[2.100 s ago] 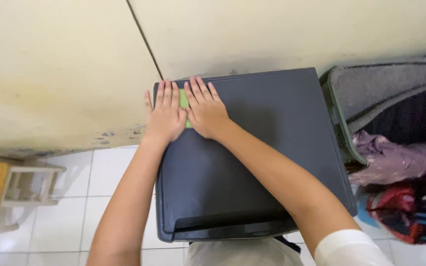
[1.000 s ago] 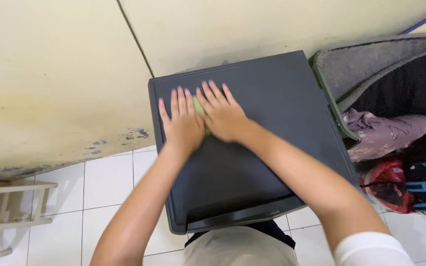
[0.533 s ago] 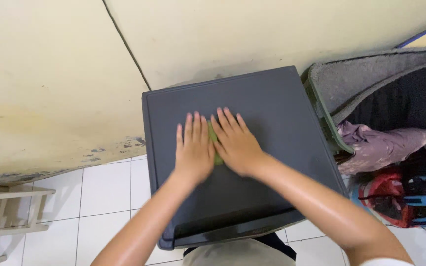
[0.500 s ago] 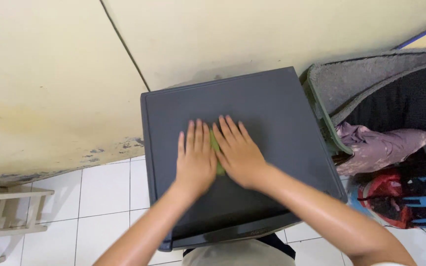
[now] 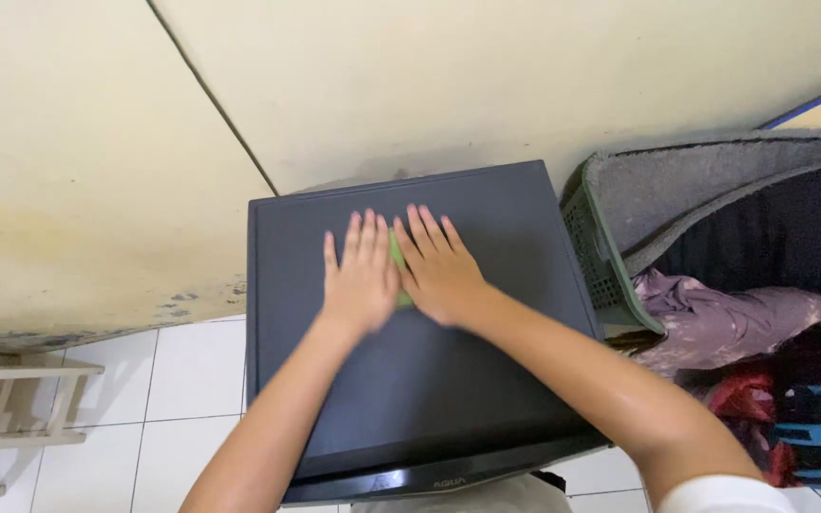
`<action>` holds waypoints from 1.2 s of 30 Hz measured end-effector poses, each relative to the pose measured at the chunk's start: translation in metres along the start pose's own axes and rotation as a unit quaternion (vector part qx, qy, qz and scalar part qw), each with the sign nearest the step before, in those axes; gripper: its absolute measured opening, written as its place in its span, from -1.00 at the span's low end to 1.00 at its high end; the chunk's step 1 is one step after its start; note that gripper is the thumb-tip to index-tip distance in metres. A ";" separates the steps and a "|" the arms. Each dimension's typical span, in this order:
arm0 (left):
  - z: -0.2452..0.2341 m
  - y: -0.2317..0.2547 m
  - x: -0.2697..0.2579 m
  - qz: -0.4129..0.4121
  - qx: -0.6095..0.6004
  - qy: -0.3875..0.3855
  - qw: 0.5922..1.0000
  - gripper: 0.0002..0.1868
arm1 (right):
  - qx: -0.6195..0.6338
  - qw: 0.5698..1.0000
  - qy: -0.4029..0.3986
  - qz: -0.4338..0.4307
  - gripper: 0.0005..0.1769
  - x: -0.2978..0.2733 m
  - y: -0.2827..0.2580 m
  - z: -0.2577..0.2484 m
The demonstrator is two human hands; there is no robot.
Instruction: The person wipes the top surface of a small black refrigerator with a green sponge. They use both hands to scrub the lid in repeated back-and-forth motions across the entire surface.
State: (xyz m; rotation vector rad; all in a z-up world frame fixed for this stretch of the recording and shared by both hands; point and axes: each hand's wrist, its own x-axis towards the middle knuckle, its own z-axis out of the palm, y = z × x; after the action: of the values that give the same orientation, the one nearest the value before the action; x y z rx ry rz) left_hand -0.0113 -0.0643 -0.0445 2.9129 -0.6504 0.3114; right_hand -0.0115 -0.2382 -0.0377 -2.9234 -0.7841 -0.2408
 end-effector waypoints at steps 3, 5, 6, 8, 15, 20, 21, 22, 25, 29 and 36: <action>0.020 -0.019 0.041 -0.047 -0.017 -0.011 0.999 -0.27 | -0.010 0.998 0.063 0.020 -0.25 0.042 0.024 0.029; 0.032 -0.028 0.057 -0.087 -0.028 -0.052 0.995 -0.28 | 0.018 0.997 0.071 0.022 -0.24 0.058 0.037 0.041; 0.028 -0.026 0.057 -0.087 -0.028 -0.052 0.994 -0.28 | 0.017 0.997 0.071 0.022 -0.24 0.058 0.036 0.039; 0.020 -0.024 0.051 -0.091 -0.033 -0.078 0.992 -0.28 | 0.037 0.997 0.063 0.033 -0.23 0.053 0.033 0.037; -0.024 0.035 -0.051 -0.019 -0.010 -0.051 0.998 -0.27 | 0.012 0.999 0.028 -0.018 -0.24 -0.054 -0.020 -0.021; -0.062 0.092 -0.126 0.004 0.072 0.006 0.997 -0.21 | -0.035 0.999 0.013 -0.035 -0.28 -0.141 -0.068 -0.067; -0.063 0.094 -0.131 0.006 0.074 0.007 0.997 -0.21 | -0.035 0.999 0.015 -0.033 -0.28 -0.145 -0.070 -0.069; -0.064 0.095 -0.136 0.009 0.069 0.011 0.998 -0.22 | -0.042 0.998 0.022 -0.034 -0.25 -0.150 -0.072 -0.071; -0.062 0.092 -0.131 0.009 0.065 0.015 0.998 -0.21 | -0.045 0.998 0.008 -0.052 -0.22 -0.142 -0.059 -0.058; -0.035 0.060 -0.092 0.029 0.037 0.006 0.999 -0.22 | -0.021 0.997 -0.056 -0.050 -0.18 -0.094 -0.031 -0.044; 0.006 -0.006 0.030 -0.051 -0.013 -0.073 0.996 -0.21 | 0.010 1.000 -0.015 0.020 -0.21 0.020 0.021 0.007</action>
State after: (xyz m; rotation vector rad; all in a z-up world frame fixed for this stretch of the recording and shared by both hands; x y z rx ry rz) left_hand 0.0192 -0.0727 -0.0442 2.9512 -0.5183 0.0784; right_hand 0.0167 -0.2458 -0.0420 -2.9271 -0.7264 -0.1852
